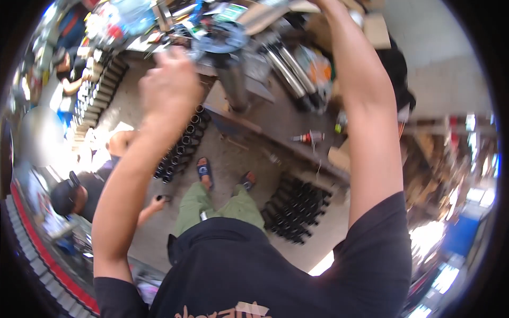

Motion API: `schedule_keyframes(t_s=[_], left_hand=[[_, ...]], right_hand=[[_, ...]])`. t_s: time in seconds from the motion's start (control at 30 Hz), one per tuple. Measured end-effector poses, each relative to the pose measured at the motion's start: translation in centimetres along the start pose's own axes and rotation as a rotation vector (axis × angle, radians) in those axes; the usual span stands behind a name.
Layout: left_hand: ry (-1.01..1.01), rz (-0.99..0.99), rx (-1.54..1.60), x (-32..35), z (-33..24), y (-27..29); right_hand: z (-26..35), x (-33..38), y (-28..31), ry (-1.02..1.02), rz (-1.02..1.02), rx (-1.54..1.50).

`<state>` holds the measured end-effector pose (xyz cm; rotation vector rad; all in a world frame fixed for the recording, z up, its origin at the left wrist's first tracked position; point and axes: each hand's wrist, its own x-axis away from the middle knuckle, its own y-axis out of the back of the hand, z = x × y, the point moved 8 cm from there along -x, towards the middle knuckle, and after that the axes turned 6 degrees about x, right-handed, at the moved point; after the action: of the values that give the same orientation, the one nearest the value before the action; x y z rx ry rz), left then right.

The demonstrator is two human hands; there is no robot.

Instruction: The person assembles a large metal cylinder by inserting internal components and securing them using a long metal bar through the top cap.

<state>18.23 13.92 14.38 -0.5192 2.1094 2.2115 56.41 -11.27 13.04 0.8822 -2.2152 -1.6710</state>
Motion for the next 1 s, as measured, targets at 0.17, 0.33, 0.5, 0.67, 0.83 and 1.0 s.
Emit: schedule_keyframes(t_s=[0.17, 0.33, 0.5, 0.67, 0.83, 1.0], left_hand=[[-0.469, -0.338, 0.129, -4.9, 4.3, -3.6], [-0.875, -0.322, 0.178, -11.8, 1.3, -3.4], [-0.724, -0.5, 0.346, -11.1, 2.0, -3.2], [-0.682, -0.855, 0.488, -10.9, 1.3, -2.7], [-0.859, -0.757, 0.682, -14.0, -0.7, -2.4], [-1.231, -0.812, 0.848, -14.6, -5.5, -0.8]], right_hand=[[4.1, 24.7, 16.5, -0.66, -0.14, -0.101], [13.3, 39.9, 16.1, -0.696, 0.009, -0.099], [12.4, 36.8, 16.8, -0.104, 0.172, -0.096], [11.8, 37.2, 10.6, -0.249, 0.668, -1.0], [23.8, 42.3, 9.4, -0.52, 0.886, -1.587], [42.6, 41.2, 10.0, -0.593, 0.402, -1.974]])
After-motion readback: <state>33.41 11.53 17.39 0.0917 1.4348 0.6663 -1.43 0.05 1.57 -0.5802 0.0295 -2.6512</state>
